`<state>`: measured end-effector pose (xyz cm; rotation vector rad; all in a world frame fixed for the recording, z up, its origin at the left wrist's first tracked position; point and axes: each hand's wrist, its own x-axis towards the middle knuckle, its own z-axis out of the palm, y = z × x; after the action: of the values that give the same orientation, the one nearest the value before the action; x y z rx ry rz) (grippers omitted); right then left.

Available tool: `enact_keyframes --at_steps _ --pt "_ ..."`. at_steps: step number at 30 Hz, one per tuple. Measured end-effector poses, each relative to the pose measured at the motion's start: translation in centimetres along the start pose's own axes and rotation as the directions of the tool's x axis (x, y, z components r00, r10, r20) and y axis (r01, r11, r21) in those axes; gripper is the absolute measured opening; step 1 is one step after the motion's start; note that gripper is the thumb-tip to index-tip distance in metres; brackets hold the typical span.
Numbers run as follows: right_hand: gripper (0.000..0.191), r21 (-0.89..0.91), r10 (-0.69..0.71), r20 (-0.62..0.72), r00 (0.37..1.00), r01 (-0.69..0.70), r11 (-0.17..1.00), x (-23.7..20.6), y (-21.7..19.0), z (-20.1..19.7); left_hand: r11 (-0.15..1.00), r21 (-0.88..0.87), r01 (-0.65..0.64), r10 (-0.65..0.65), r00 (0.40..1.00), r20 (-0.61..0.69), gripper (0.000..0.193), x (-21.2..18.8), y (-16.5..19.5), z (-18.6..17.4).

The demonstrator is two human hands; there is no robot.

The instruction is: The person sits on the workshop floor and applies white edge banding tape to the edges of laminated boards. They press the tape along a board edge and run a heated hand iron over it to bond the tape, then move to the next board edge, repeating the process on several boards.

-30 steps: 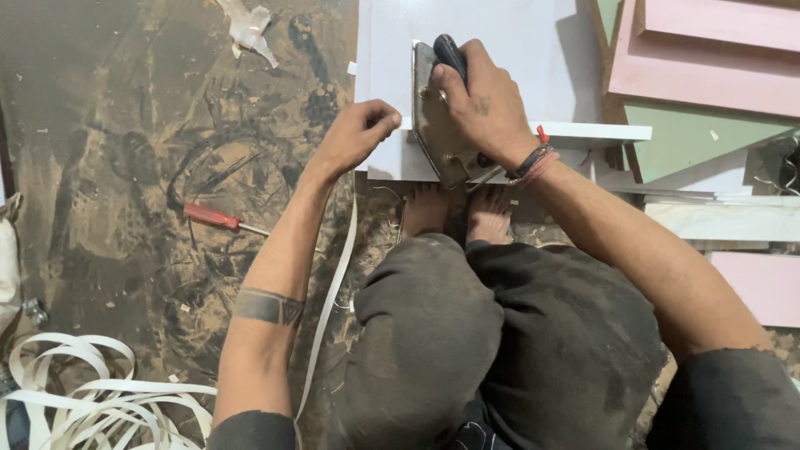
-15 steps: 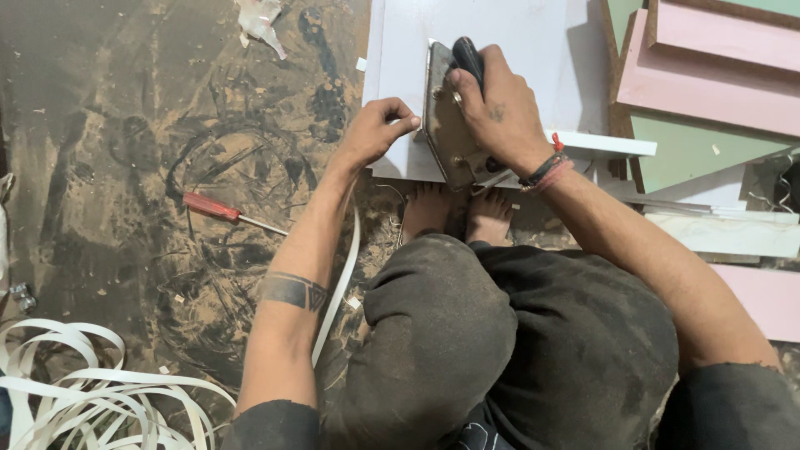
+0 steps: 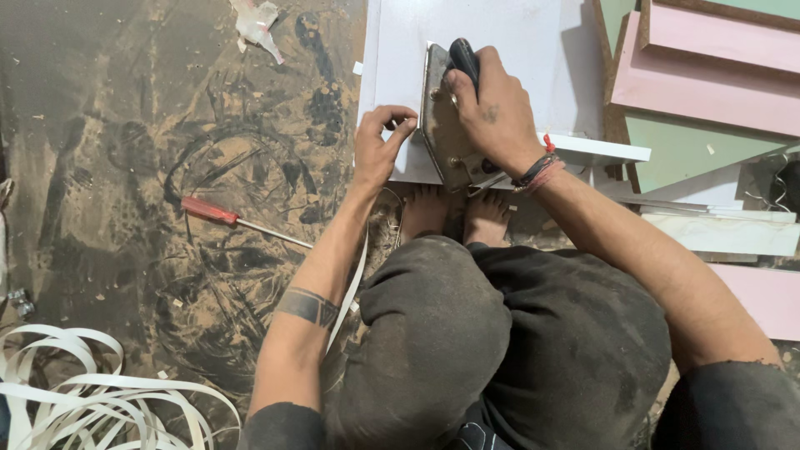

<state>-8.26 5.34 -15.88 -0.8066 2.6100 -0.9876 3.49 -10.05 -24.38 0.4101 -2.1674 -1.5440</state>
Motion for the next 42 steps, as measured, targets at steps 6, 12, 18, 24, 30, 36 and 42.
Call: enact_keyframes --at_steps 6,12,18,24,30,36,42 --pt "0.038 -0.015 -0.004 -0.01 1.0 0.004 1.0 0.0 -0.1 0.2 0.95 -0.277 0.142 -0.126 0.989 0.076 0.02 -0.3 -0.4 0.9" --pt "0.038 0.001 0.001 -0.015 1.0 -0.001 1.0 0.0 0.0 0.4 0.928 -0.312 0.202 -0.17 0.977 0.128 0.02 0.0 -0.1 0.4" --pt "0.038 -0.021 -0.032 -0.027 0.999 0.032 0.999 -0.1 -0.2 0.2 0.906 -0.346 0.244 -0.195 0.966 0.169 0.02 0.1 0.4 0.2" --pt "0.037 -0.02 -0.009 -0.014 1.0 0.009 1.0 0.0 -0.5 -0.1 0.909 -0.322 0.264 -0.214 0.96 0.18 0.025 0.4 0.6 -0.2" --pt "0.036 -0.08 -0.029 -0.037 0.999 0.026 0.996 -0.7 0.7 -0.9 0.949 -0.172 0.263 -0.221 0.948 0.23 0.028 1.0 1.3 -0.6" --pt "0.036 -0.196 -0.024 -0.109 0.994 0.002 0.981 -3.4 5.9 -5.6 0.976 0.009 0.217 -0.213 0.95 0.228 0.026 1.2 2.5 0.0" --pt "0.038 -0.224 0.056 -0.197 0.979 -0.101 0.969 -7.5 13.0 -13.5 0.984 0.048 0.171 -0.178 0.951 0.254 0.022 1.1 3.4 0.9"
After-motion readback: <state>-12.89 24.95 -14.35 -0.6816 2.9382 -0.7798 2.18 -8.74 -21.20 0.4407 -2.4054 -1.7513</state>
